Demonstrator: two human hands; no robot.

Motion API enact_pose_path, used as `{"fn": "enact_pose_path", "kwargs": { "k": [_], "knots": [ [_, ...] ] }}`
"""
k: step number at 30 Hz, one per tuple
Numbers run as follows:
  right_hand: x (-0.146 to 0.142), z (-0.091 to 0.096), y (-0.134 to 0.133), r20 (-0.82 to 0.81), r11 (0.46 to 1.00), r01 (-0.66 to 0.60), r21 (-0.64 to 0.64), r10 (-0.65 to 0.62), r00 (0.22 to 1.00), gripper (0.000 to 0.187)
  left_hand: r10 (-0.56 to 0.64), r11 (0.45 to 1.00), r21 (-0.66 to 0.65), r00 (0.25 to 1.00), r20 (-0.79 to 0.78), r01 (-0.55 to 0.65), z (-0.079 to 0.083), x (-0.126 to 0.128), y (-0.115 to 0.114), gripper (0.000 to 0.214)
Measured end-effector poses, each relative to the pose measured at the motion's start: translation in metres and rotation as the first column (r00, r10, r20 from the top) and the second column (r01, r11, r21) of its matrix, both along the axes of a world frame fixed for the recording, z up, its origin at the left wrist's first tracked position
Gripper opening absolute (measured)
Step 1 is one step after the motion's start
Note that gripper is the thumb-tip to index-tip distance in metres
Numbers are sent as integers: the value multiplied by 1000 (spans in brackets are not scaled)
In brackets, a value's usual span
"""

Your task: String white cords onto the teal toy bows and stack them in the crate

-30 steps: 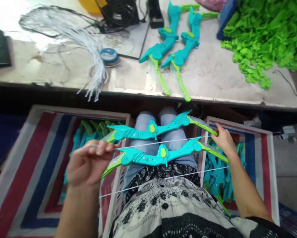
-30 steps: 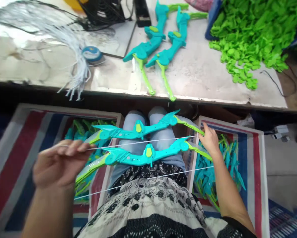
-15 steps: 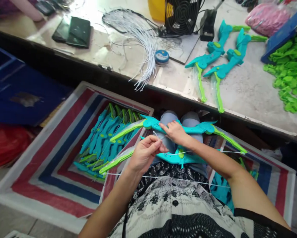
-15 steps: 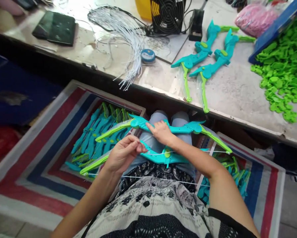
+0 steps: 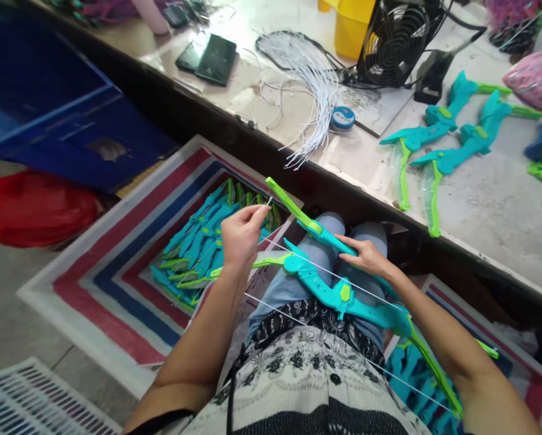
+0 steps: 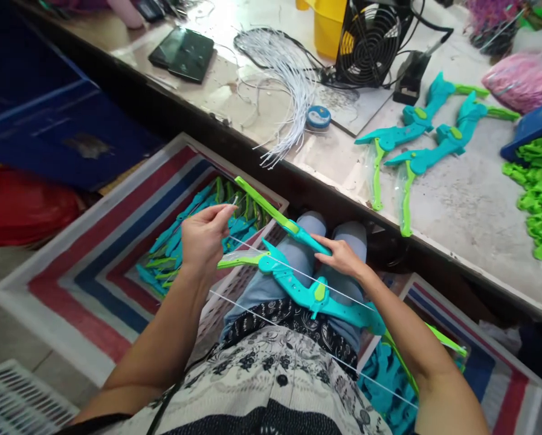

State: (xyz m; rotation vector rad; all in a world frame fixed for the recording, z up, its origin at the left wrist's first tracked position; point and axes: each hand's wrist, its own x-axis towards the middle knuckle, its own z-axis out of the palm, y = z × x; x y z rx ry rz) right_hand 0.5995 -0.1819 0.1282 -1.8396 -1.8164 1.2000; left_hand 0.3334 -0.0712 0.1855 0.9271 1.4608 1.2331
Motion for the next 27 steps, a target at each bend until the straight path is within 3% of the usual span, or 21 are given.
{"fn": "enact_pose_path", "kwargs": {
  "k": [7, 27],
  "knots": [
    [-2, -2, -2, -26, 999, 7, 46, -6, 1000, 57, -23, 995, 96, 996, -83, 31, -16, 3, 34, 15],
    [-6, -4, -4, -11, 997, -15, 75, 16, 1000, 56, -147, 971, 160, 972, -181, 176, -18, 3, 46, 10]
  ]
}}
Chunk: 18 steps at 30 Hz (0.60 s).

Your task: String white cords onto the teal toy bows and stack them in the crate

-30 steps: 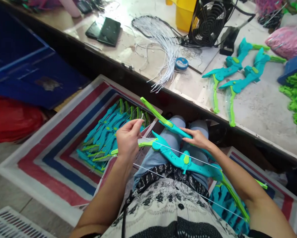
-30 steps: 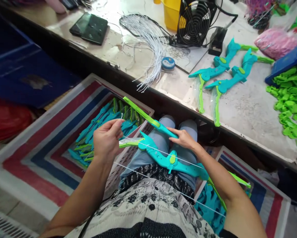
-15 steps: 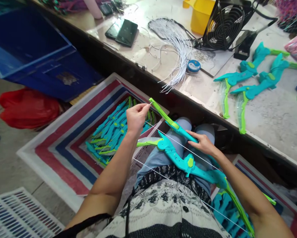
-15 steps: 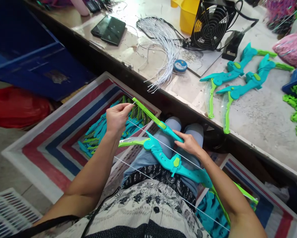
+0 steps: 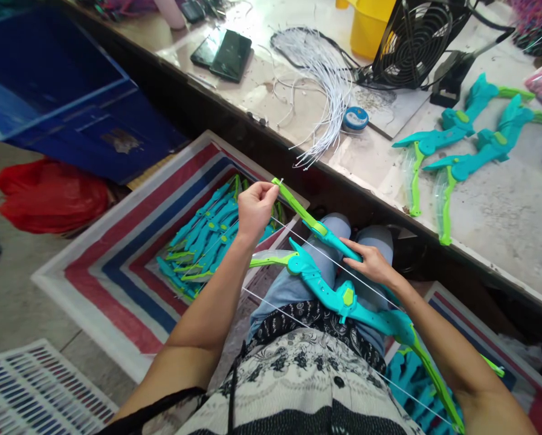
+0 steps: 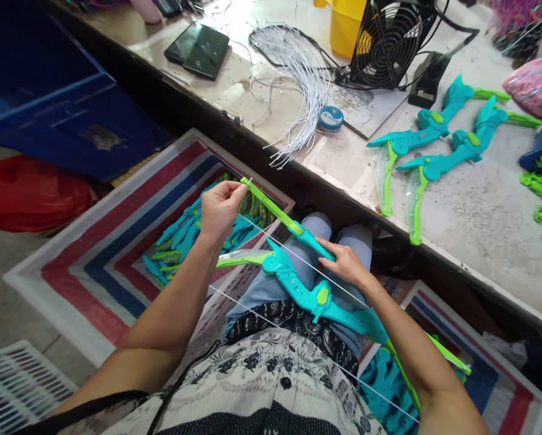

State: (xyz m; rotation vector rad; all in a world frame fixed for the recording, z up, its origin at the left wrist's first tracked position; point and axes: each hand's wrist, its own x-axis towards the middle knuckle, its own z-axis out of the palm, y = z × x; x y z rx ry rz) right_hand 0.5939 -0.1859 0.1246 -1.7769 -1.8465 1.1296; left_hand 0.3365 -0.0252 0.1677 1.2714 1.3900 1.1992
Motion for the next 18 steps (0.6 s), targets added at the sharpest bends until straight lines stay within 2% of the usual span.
{"fn": "enact_pose_path", "kwargs": {
  "k": [4, 7, 9, 11, 13, 15, 18],
  "knots": [
    [-7, 0, -8, 149, 997, -68, 36, 62, 987, 56, 25, 998, 50, 1000, -8, -24, -6, 8, -1, 28],
    [-14, 7, -7, 372, 986, -120, 112, 71, 926, 53, 68, 996, 60, 992, -108, -62, -11, 7, -5, 16],
    [-23, 18, 5, 468, 959, -139, 248, 7, 883, 49, 113, 993, 59, 981, -156, -105, -14, 4, -10, 11],
    [-39, 31, 32, 448, 903, -160, 400, -40, 893, 42, 152, 988, 52, 971, -184, -145, -18, 0, -16, 13],
    [-62, 42, 69, 365, 840, -197, 505, 0, 931, 36, 174, 985, 35, 965, -195, -170, -21, -3, -21, 13],
    [-87, 48, 110, 308, 789, -255, 558, 88, 947, 33, 184, 983, 15, 964, -190, -184, -23, -7, -25, 13],
    [-119, 47, 162, 274, 747, -344, 569, 222, 936, 28, 183, 983, -5, 969, -168, -186, -26, -13, -29, 13]
  ]
}}
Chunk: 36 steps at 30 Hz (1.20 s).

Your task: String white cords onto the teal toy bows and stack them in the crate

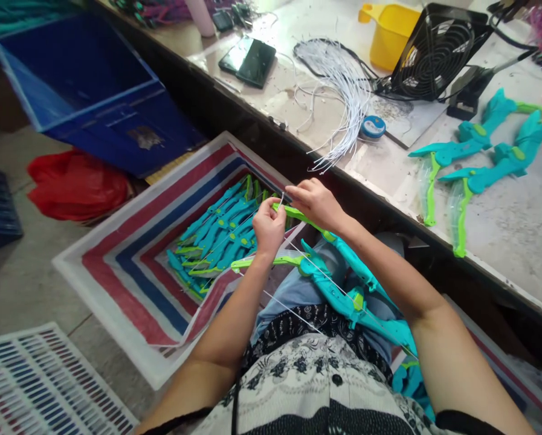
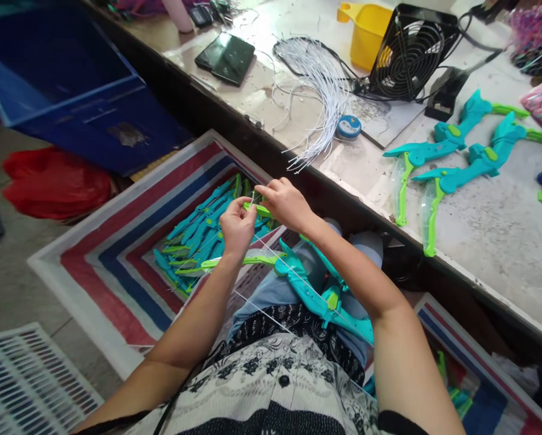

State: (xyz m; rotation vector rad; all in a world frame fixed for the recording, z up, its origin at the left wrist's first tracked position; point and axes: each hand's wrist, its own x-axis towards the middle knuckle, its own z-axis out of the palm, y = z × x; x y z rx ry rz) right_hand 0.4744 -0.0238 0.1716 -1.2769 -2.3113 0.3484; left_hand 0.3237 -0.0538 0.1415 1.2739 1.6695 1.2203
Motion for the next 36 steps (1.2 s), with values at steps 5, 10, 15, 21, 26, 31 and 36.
{"fn": "enact_pose_path", "kwargs": {
  "k": [5, 10, 15, 21, 26, 31, 36],
  "knots": [
    [-20, -1, 33, 15, 988, -137, -77, 139, 990, 16, -16, 1000, -1, 999, 33, 16, -5, -9, -3, 14],
    [-28, 2, 23, 103, 990, -139, -2, 139, 985, 20, -84, 996, -11, 993, 82, 85, -20, -15, 0, 13],
    [2, 12, 43, -68, 976, 168, 140, -159, 985, 16, -77, 986, 154, 992, 103, 60, -27, -17, -9, 7],
    [1, 31, 24, -437, 912, 385, 143, -291, 851, 19, -244, 964, 154, 954, 174, 218, -6, -18, -10, 17],
    [-62, -15, -44, -611, 991, 134, -16, -116, 783, 13, -118, 968, -127, 842, 526, 214, 14, -31, 11, 25],
    [-77, -44, -49, -631, 946, 242, -214, -323, 705, 12, -139, 990, -2, 990, 30, 140, 26, -48, 8, 6],
    [-82, -38, -41, -675, 920, 272, -281, -391, 626, 14, -28, 980, -168, 915, 402, 104, 28, -41, -4, 20]
  ]
}}
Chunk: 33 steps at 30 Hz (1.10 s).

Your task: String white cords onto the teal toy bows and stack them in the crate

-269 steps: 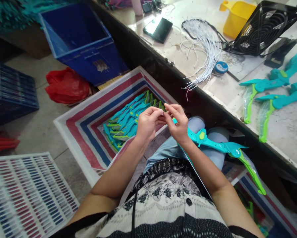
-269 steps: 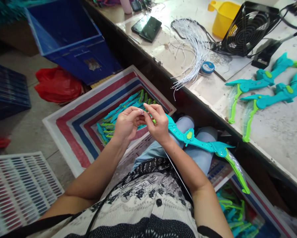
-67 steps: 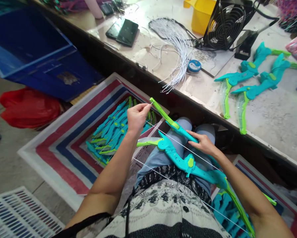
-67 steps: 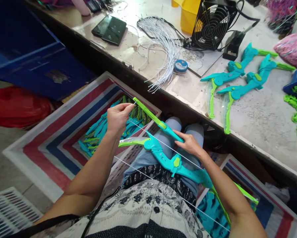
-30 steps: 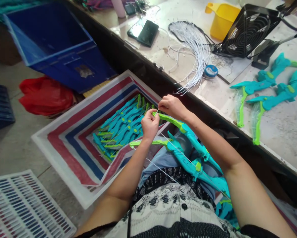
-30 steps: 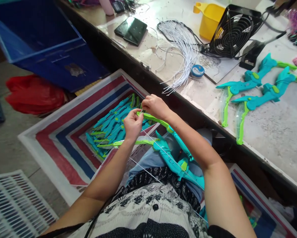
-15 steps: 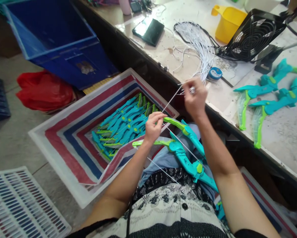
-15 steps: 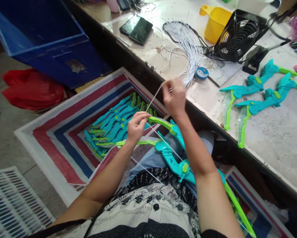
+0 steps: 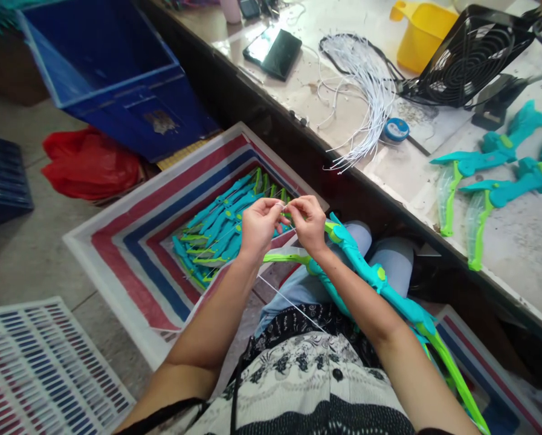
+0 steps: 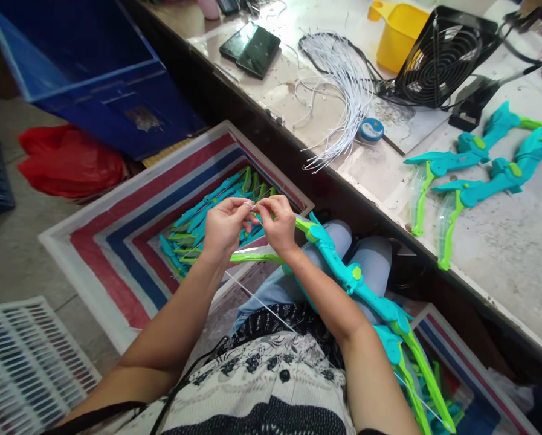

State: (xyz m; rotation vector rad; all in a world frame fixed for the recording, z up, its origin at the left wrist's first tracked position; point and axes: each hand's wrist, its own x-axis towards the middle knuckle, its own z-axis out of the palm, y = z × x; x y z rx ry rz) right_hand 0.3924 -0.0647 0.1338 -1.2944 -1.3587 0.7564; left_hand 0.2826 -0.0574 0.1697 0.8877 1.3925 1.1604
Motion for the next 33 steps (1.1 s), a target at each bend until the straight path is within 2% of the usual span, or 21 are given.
{"fn": "enact_pose_path", "kwargs": {
  "k": [3, 7, 11, 14, 16, 18, 22, 24, 27, 30, 33],
  "knots": [
    [1, -1, 0, -25, 999, -21, 34, 22, 999, 14, -37, 989, -134, 981, 193, 64, 0, 1, -1, 32],
    [7, -6, 2, 37, 995, -88, 40, 86, 996, 19, -62, 980, -166, 960, 272, 110, -2, -1, 1, 34],
    [9, -4, 3, 109, 990, -136, 41, 131, 985, 28, 39, 987, -158, 954, 296, 8, -6, 6, 4, 25],
    [12, 0, 2, 190, 985, -139, 101, 118, 975, 24, 119, 980, -189, 938, 324, -59, -7, 13, 9, 19],
    [15, 3, 2, 268, 980, -154, 127, 116, 956, 23, 135, 975, -213, 931, 338, -64, -6, 15, 12, 16],
    [19, 6, 4, 349, 979, -163, 118, 113, 930, 24, 116, 977, -209, 935, 336, -46, -4, 15, 12, 13],
    [28, 12, 7, 476, 987, -159, 39, 121, 871, 20, -31, 993, -103, 969, 247, 58, -2, 13, 5, 16],
    [30, 13, 8, 442, 989, -143, 27, 116, 890, 17, -103, 992, -55, 976, 194, 115, -2, 11, 1, 22],
    [30, 9, 6, 236, 992, -120, 36, 108, 966, 16, -166, 986, -13, 978, 127, 169, -4, 11, -3, 28],
    [30, 1, 4, 65, 994, -107, 38, 104, 992, 15, -157, 988, 0, 987, 29, 157, -9, 11, -5, 30],
    [31, -8, 2, 18, 994, -107, 39, 106, 994, 14, -119, 993, 2, 991, -66, 119, -16, 12, -7, 29]
  ]
}}
